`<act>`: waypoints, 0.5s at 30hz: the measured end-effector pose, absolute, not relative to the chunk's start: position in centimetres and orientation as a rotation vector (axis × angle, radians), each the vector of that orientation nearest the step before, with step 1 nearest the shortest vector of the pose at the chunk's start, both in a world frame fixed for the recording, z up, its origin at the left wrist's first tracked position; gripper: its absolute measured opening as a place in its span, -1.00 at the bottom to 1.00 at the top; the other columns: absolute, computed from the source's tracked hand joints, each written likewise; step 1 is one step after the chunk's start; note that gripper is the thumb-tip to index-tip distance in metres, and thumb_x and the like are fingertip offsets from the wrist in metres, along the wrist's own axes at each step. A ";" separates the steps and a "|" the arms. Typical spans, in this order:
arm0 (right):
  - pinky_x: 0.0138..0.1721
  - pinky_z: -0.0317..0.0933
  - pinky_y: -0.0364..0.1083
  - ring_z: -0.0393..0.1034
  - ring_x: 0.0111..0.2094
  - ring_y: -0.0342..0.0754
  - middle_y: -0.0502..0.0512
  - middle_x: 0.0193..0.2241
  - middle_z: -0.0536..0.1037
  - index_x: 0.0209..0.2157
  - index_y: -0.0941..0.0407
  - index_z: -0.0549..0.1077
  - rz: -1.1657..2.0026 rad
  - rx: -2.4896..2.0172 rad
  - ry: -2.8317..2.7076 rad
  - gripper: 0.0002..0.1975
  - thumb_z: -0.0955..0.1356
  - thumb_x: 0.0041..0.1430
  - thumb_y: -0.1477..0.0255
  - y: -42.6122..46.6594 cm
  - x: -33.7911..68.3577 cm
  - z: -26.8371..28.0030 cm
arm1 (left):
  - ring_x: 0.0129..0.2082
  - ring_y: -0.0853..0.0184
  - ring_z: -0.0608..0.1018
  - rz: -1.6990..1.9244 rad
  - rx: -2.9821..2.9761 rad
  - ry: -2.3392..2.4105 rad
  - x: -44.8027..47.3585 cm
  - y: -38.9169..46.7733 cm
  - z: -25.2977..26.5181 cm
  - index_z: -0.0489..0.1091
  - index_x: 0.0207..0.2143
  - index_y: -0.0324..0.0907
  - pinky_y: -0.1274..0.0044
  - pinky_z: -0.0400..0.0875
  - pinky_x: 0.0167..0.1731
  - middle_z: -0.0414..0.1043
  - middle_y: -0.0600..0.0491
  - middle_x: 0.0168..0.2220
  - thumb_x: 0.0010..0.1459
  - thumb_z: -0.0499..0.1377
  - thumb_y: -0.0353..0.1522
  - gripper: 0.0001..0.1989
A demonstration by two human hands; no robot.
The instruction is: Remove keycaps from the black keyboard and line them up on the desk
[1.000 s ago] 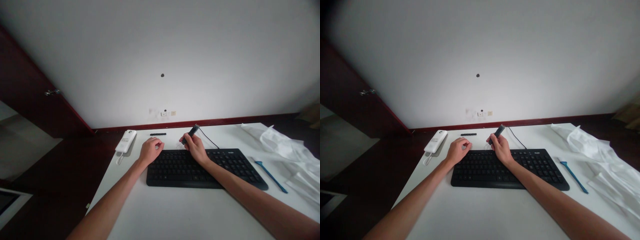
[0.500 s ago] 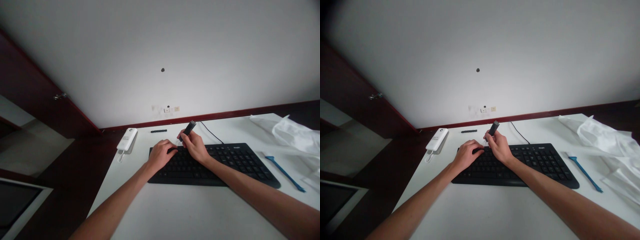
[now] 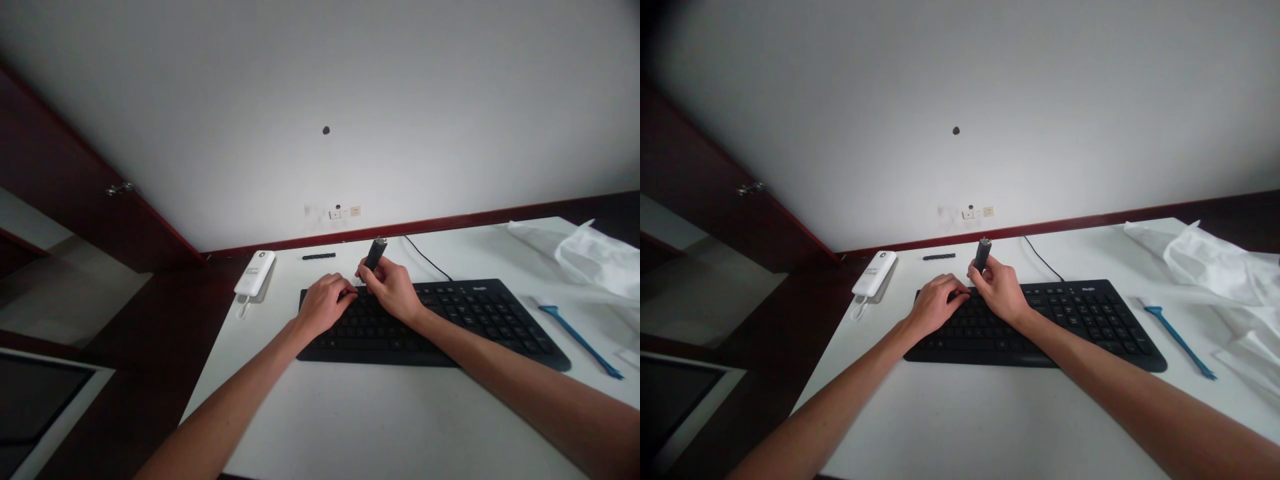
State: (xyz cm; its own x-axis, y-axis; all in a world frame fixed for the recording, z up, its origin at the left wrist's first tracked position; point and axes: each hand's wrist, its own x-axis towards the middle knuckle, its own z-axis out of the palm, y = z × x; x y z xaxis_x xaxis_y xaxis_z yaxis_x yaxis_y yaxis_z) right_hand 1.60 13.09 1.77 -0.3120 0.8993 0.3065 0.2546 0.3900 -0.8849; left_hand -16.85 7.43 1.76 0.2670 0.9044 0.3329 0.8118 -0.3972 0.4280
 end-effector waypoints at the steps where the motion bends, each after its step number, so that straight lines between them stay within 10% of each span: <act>1: -0.50 0.17 -0.09 0.36 -0.58 -0.05 0.00 -0.56 0.51 -0.26 0.06 0.48 0.945 -1.006 -1.798 -0.76 0.33 0.30 0.19 13.1 1.6 1.8 | -0.21 0.29 0.52 0.804 2.357 1.618 -16.9 7.5 1.7 0.49 -0.25 -0.14 0.47 0.39 -0.18 0.49 0.08 -0.25 0.27 0.31 -0.41 -0.96; 15: -0.33 0.36 -0.06 0.54 -0.40 0.04 0.08 -0.42 0.66 -0.27 0.08 0.63 0.959 -0.894 -2.029 -0.71 0.41 0.21 0.15 14.0 2.6 3.5 | -0.29 0.30 0.49 0.863 2.290 1.651 -17.2 7.5 1.1 0.52 -0.21 -0.12 0.48 0.33 -0.23 0.46 0.11 -0.37 0.25 0.35 -0.32 -0.90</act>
